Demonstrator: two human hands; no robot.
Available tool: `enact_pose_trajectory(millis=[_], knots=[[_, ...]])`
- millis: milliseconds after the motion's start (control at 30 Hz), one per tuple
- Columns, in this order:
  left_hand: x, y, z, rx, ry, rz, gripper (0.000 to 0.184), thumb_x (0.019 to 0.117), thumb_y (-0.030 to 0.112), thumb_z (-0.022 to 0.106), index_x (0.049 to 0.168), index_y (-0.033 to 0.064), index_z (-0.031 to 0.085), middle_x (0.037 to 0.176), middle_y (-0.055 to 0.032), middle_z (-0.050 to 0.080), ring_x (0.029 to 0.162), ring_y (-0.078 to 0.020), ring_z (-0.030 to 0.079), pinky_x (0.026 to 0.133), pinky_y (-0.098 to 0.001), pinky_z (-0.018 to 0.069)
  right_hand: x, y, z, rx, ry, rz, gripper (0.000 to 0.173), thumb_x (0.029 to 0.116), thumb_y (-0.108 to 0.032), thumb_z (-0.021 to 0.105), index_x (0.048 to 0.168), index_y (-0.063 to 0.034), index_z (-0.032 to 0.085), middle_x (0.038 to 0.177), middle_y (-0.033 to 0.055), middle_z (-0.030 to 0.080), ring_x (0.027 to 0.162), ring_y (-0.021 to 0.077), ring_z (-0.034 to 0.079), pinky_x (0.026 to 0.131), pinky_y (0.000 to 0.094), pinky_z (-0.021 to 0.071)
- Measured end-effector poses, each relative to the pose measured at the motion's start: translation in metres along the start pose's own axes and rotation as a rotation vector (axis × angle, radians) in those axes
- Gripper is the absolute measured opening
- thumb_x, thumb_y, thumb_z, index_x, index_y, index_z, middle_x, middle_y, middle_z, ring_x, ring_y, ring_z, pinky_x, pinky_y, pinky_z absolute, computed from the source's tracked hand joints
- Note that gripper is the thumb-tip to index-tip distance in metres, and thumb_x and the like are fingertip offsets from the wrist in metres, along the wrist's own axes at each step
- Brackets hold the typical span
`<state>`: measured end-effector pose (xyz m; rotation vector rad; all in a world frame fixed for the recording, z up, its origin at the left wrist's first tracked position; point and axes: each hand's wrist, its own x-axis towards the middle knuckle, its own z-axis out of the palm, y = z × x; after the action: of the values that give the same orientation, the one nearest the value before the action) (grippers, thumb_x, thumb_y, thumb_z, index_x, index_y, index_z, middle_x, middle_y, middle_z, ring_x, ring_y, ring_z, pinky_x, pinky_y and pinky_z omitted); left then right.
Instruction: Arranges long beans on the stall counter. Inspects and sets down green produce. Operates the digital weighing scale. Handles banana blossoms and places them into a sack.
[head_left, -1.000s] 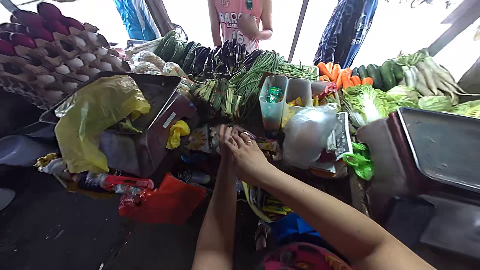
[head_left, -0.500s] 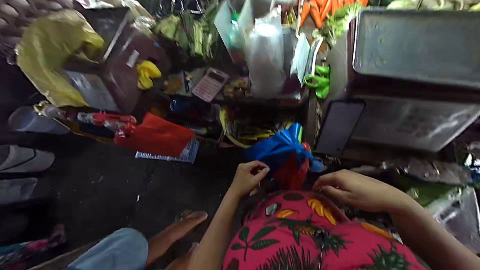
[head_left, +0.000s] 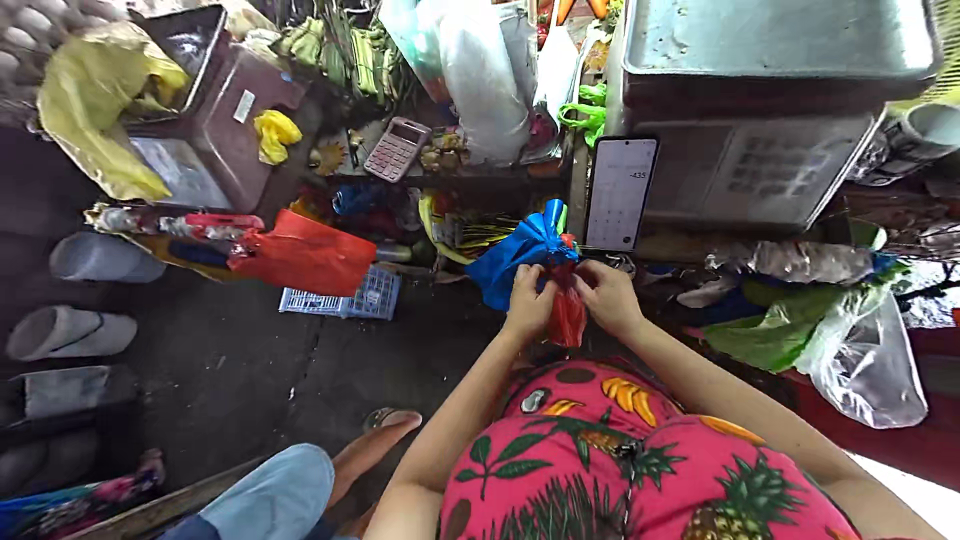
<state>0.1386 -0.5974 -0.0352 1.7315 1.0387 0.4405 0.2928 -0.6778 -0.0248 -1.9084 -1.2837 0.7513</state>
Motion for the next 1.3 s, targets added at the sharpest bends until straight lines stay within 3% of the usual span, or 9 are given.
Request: enact_pose_trajectory(millis=[200, 400, 500, 700, 900, 1033, 1100, 1167, 1300], knots=[[0.001, 0.021, -0.016, -0.405, -0.233, -0.193, 0.034, 0.1116, 0.016, 0.032, 0.128, -0.0033, 0.054, 0.107, -0.0121, 0.066, 0.095, -0.0168, 0.068, 0.088, -0.0371, 0.058, -0.004, -0.007, -0.002, 0.052, -0.042, -0.026, 0.03, 0.1022, -0.021, 0.055, 0.117, 0.0006, 0.069, 0.108, 0.0165, 0.072, 0.104, 0.0257, 0.07, 0.096, 0.0455, 0.0538], [0.002, 0.077, -0.044, -0.558, -0.321, 0.035, 0.03, 0.1084, 0.015, 0.038, 0.092, 0.0095, 0.063, 0.071, 0.0075, 0.051, 0.061, -0.0016, 0.045, 0.061, -0.0186, 0.0417, -0.003, -0.01, -0.015, 0.256, 0.066, -0.101, 0.022, 0.1016, -0.02, 0.059, 0.111, -0.0034, 0.069, 0.092, 0.0074, 0.071, 0.08, 0.0133, 0.068, 0.077, 0.0345, 0.0579], [-0.01, 0.093, -0.044, -0.291, -0.467, 0.244, 0.034, 0.1091, 0.015, 0.039, 0.093, 0.0048, 0.066, 0.076, 0.0066, 0.059, 0.067, 0.0009, 0.051, 0.065, -0.018, 0.0452, -0.012, -0.012, -0.03, 0.28, -0.033, -0.241, 0.036, 0.0981, -0.017, 0.062, 0.134, -0.0092, 0.059, 0.099, 0.0058, 0.071, 0.082, 0.0127, 0.068, 0.073, 0.0336, 0.0581], [-0.04, 0.051, -0.041, -0.041, -0.725, 0.119, 0.035, 0.1087, 0.021, 0.041, 0.095, 0.0043, 0.068, 0.076, 0.0071, 0.061, 0.066, 0.0027, 0.053, 0.063, -0.0177, 0.0462, -0.046, 0.02, -0.044, 0.185, -0.539, -0.416, 0.029, 0.09, -0.021, 0.059, 0.099, 0.001, 0.077, 0.117, 0.0167, 0.069, 0.12, 0.0291, 0.059, 0.106, 0.0485, 0.0439], [-0.023, -0.019, 0.019, 0.312, -0.845, -0.175, 0.036, 0.1069, 0.025, 0.047, 0.114, -0.0026, 0.069, 0.106, -0.0184, 0.069, 0.099, -0.0258, 0.066, 0.092, -0.05, 0.0508, -0.073, 0.034, -0.02, 0.325, -0.627, -0.358, 0.037, 0.0978, -0.019, 0.048, 0.077, 0.0047, 0.066, 0.08, 0.0099, 0.061, 0.083, 0.0123, 0.057, 0.077, 0.0301, 0.0449], [-0.008, -0.036, 0.067, 0.625, -0.776, -0.219, 0.052, 0.0904, 0.013, 0.071, 0.135, -0.0102, 0.055, 0.135, -0.031, 0.057, 0.13, -0.0439, 0.053, 0.11, -0.0591, 0.0408, -0.081, 0.039, -0.019, 0.272, -0.629, -0.386, 0.04, 0.0983, -0.023, 0.05, 0.065, -0.0009, 0.056, 0.071, 0.0086, 0.055, 0.076, 0.0155, 0.056, 0.07, 0.0335, 0.0428], [-0.007, -0.046, 0.078, 0.747, -0.652, -0.244, 0.052, 0.0972, 0.011, 0.061, 0.144, -0.009, 0.048, 0.145, -0.0304, 0.051, 0.138, -0.045, 0.046, 0.113, -0.0608, 0.0377, -0.09, 0.046, -0.03, 0.225, -0.589, -0.379, 0.042, 0.0982, -0.025, 0.05, 0.064, -0.0014, 0.055, 0.071, 0.0097, 0.054, 0.076, 0.0184, 0.056, 0.07, 0.0357, 0.0435], [-0.006, -0.051, 0.084, 0.66, -0.512, -0.136, 0.043, 0.1087, 0.017, 0.044, 0.146, -0.0027, 0.048, 0.148, -0.0255, 0.051, 0.142, -0.0395, 0.045, 0.115, -0.0575, 0.0361, -0.1, 0.051, -0.043, 0.223, -0.514, -0.367, 0.042, 0.0984, -0.025, 0.05, 0.063, -0.0025, 0.054, 0.069, 0.0083, 0.053, 0.075, 0.0171, 0.056, 0.07, 0.0339, 0.0434], [0.009, -0.042, 0.107, 0.697, -0.698, 0.252, 0.033, 0.1076, 0.017, 0.048, 0.129, -0.0014, 0.065, 0.13, -0.0239, 0.064, 0.126, -0.0395, 0.059, 0.107, -0.0562, 0.0448, -0.121, 0.056, -0.061, 0.267, -0.403, -0.327, 0.047, 0.1022, -0.025, 0.049, 0.061, -0.0019, 0.055, 0.067, 0.0059, 0.051, 0.073, 0.013, 0.054, 0.07, 0.0295, 0.0426]])
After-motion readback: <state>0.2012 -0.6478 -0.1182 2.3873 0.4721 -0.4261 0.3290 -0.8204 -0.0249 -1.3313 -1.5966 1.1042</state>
